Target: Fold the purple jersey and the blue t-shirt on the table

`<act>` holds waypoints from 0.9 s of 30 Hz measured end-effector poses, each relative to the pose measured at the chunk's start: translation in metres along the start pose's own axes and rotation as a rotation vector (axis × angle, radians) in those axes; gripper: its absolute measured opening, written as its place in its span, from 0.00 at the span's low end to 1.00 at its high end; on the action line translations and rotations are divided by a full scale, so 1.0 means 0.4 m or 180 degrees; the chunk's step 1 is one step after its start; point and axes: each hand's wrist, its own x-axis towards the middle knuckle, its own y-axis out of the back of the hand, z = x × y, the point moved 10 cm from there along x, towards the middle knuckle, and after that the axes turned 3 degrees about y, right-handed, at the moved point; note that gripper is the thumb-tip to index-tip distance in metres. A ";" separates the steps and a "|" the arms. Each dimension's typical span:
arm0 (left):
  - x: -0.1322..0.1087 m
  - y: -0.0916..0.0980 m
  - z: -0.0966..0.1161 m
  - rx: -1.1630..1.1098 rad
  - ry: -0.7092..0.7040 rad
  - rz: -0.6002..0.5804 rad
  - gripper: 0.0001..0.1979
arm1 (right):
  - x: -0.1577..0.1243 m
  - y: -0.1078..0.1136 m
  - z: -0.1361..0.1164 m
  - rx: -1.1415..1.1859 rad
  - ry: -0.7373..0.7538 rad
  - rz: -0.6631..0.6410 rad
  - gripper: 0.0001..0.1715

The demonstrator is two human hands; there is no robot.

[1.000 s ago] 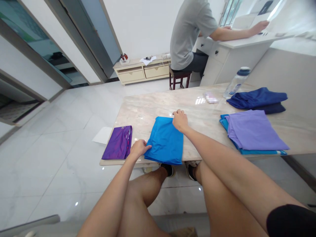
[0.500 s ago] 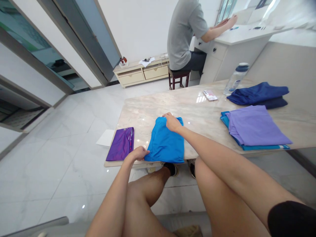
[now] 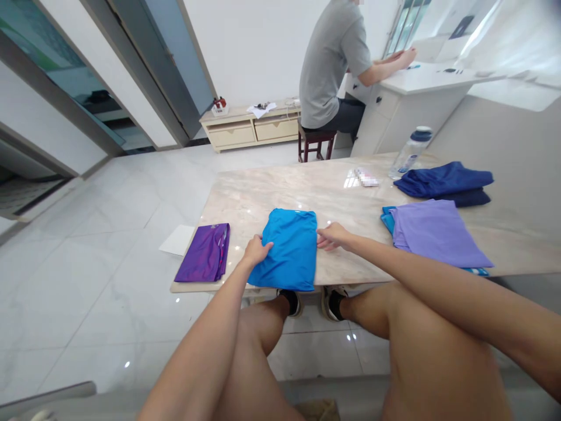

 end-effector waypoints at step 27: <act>-0.140 0.194 0.247 -0.2763 -0.0934 0.0361 0.31 | -0.158 0.216 -0.273 0.0384 0.3002 0.0945 0.18</act>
